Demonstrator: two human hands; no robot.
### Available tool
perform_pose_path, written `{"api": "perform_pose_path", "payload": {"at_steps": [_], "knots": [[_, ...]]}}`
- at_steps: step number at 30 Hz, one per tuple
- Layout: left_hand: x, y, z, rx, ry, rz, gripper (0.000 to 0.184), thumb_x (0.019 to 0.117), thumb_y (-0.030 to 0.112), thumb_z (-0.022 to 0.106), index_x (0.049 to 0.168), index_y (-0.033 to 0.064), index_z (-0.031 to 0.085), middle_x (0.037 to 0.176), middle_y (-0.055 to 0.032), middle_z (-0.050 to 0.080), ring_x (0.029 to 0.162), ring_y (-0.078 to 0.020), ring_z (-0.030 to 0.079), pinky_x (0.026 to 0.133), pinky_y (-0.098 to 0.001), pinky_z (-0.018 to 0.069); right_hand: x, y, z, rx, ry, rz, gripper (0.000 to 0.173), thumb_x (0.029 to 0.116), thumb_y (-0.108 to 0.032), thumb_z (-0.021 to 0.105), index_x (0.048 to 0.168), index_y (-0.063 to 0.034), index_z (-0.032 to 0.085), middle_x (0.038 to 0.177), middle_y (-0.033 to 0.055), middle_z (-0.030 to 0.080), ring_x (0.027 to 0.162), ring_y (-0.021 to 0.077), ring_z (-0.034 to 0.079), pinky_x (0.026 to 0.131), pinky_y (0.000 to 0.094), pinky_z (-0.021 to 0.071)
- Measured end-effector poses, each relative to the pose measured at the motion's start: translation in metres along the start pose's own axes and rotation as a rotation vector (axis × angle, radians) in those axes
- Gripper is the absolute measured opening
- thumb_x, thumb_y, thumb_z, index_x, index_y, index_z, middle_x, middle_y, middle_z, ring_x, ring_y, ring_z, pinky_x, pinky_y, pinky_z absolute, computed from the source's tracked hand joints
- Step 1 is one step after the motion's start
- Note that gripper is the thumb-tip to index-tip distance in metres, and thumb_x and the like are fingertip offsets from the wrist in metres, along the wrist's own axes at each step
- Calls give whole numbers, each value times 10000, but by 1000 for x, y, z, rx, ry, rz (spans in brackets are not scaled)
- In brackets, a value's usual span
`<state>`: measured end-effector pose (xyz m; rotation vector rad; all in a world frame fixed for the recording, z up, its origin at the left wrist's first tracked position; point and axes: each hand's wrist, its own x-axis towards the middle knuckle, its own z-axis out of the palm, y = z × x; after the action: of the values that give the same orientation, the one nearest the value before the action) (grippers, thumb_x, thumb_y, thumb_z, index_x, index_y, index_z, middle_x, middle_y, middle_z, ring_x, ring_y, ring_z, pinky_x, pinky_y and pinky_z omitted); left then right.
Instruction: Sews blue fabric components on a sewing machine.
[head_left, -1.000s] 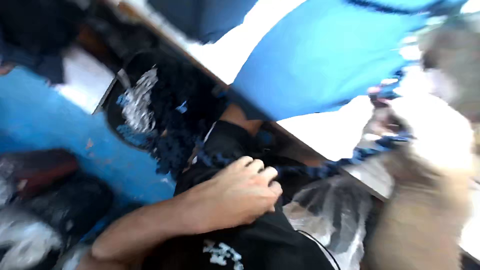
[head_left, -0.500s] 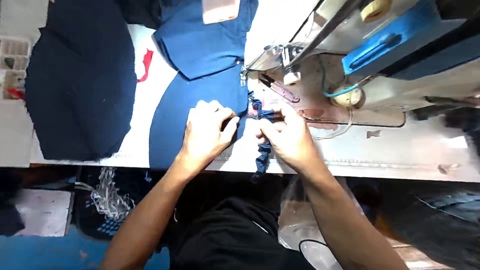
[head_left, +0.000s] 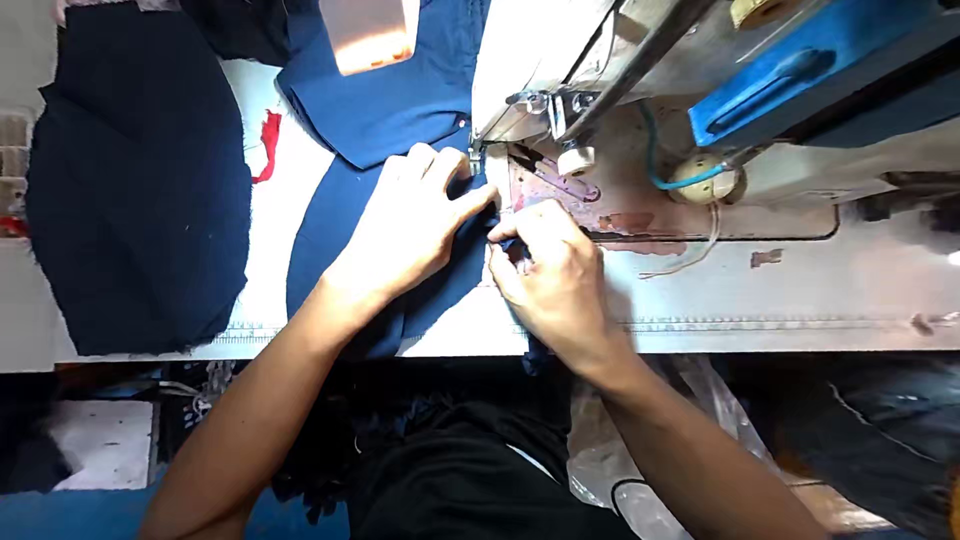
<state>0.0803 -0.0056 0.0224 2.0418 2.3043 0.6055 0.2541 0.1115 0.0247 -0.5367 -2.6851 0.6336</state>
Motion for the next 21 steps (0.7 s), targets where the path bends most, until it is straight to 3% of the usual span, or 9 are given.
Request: {"api": "perform_pose_path", "payload": {"at_steps": [2, 6, 9, 11, 14, 16, 18, 21], "knots": [[-3, -6, 4, 25, -4, -16, 405, 971, 130, 498, 1283, 256, 723, 1210, -142, 646, 1124, -367, 558, 878, -511, 415, -3, -1, 2, -11, 14, -12, 169, 916, -119, 662, 1070, -111, 733, 1019, 80, 635, 807, 188, 645, 597, 342, 523], [-8, -11, 9, -3, 6, -54, 394, 961, 165, 505, 1273, 250, 731, 1211, -122, 654, 1134, -355, 559, 883, -503, 414, -5, 1, 5, 20, -3, 29, 338, 969, -172, 645, 1292, -78, 670, 1085, 111, 683, 869, 207, 681, 675, 353, 561], [-8, -12, 11, -72, 7, -107, 393, 969, 242, 469, 1253, 255, 740, 1196, -93, 660, 1121, -326, 554, 871, -490, 397, -4, 2, 3, 35, -2, 52, 294, 978, -202, 646, 1226, -60, 714, 1057, 117, 712, 874, 203, 695, 715, 357, 568], [-5, -12, 11, -114, 5, -148, 385, 993, 304, 447, 1217, 261, 758, 1164, -73, 664, 1108, -299, 549, 871, -479, 379, -2, -1, -5, 132, -41, 113, 264, 987, -213, 651, 1201, -75, 719, 1048, 76, 736, 871, 145, 697, 739, 322, 569], [1, -11, 13, -116, 39, -177, 355, 1049, 458, 495, 1136, 264, 778, 1075, -58, 665, 1038, -269, 561, 857, -455, 378, -1, -3, -15, 378, -116, 274, 189, 1015, -263, 653, 1146, -139, 707, 800, -19, 689, 609, 37, 611, 519, 222, 496], [4, -12, 15, -85, 59, -168, 297, 1035, 427, 543, 1108, 250, 771, 1058, -66, 667, 1030, -279, 575, 848, -455, 394, -2, -2, -15, 468, -141, 317, 172, 1022, -259, 644, 1131, -142, 707, 748, -31, 671, 556, 32, 591, 464, 208, 476], [6, -12, 16, -75, 81, -131, 228, 1015, 341, 584, 1091, 230, 768, 1038, -72, 654, 1018, -287, 571, 835, -453, 392, -4, -1, -11, 390, -134, 284, 181, 1014, -267, 651, 1128, -140, 709, 812, -26, 696, 633, 35, 622, 533, 219, 502], [7, -14, 15, -111, 106, 13, 223, 1013, 183, 555, 1088, 183, 765, 1054, -89, 659, 1040, -299, 567, 841, -452, 400, -6, 0, -8, 208, -136, 173, 236, 983, -254, 659, 1176, -133, 723, 1077, 27, 698, 954, 92, 652, 807, 284, 533]]}}
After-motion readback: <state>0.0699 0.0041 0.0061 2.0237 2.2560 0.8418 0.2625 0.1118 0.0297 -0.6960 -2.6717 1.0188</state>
